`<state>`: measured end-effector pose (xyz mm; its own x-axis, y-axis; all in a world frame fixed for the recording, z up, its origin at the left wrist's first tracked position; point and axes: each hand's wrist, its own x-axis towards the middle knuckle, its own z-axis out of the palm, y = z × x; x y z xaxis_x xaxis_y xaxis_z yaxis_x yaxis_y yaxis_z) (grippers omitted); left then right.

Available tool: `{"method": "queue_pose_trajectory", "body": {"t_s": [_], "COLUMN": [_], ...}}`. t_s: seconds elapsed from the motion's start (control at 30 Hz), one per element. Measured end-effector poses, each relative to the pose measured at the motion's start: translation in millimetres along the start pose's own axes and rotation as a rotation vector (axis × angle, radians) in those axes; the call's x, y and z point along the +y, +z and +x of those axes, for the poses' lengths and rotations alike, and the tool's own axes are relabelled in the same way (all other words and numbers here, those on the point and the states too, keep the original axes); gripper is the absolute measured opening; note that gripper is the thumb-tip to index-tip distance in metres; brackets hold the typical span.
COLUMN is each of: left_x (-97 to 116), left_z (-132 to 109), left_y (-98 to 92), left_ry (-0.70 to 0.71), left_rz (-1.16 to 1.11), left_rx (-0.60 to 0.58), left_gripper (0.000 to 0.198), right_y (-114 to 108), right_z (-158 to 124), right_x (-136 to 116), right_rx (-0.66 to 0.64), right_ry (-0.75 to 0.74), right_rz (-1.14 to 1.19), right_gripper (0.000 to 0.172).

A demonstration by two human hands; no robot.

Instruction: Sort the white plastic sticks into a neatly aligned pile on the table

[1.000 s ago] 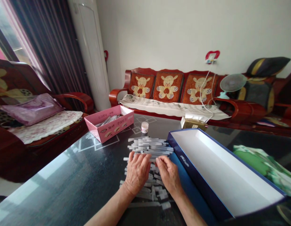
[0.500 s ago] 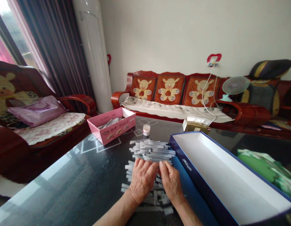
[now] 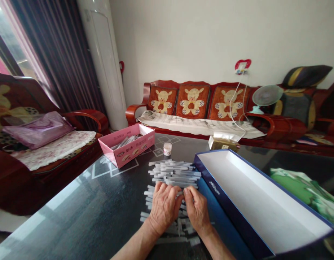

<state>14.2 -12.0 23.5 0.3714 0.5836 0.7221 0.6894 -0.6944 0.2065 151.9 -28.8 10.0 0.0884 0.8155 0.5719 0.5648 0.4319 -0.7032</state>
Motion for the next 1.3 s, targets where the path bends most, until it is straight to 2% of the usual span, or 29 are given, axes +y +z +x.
{"method": "queue_pose_trajectory", "body": {"t_s": [0.13, 0.3, 0.6, 0.9, 1.3], "left_x": [-2.0, -2.1, -2.2, -3.5, -3.4], "left_z": [-0.7, 0.9, 0.0, -2.1, 0.1], "left_y": [-0.2, -3.3, -3.9, -2.8, -3.8], "left_ry": [0.023, 0.053, 0.07, 0.049, 0.026], "left_rz": [-0.032, -0.064, -0.125, -0.002, 0.05], "left_rx": [-0.017, 0.015, -0.015, -0.06, -0.024], "left_gripper": [0.011, 0.014, 0.015, 0.017, 0.02], "right_y": [0.2, -2.1, -3.6, -2.7, -0.8], "right_z": [-2.4, -4.6, -9.0, -4.1, -2.1], "right_x": [1.4, 1.1, -2.4, -1.8, 2.4], "right_rx": [0.032, 0.046, 0.076, 0.044, 0.034], "right_ry": [-0.032, -0.058, -0.032, -0.054, -0.048], "right_rz": [-0.032, -0.05, -0.049, -0.084, -0.042], "right_gripper": [0.028, 0.027, 0.027, 0.028, 0.028]}}
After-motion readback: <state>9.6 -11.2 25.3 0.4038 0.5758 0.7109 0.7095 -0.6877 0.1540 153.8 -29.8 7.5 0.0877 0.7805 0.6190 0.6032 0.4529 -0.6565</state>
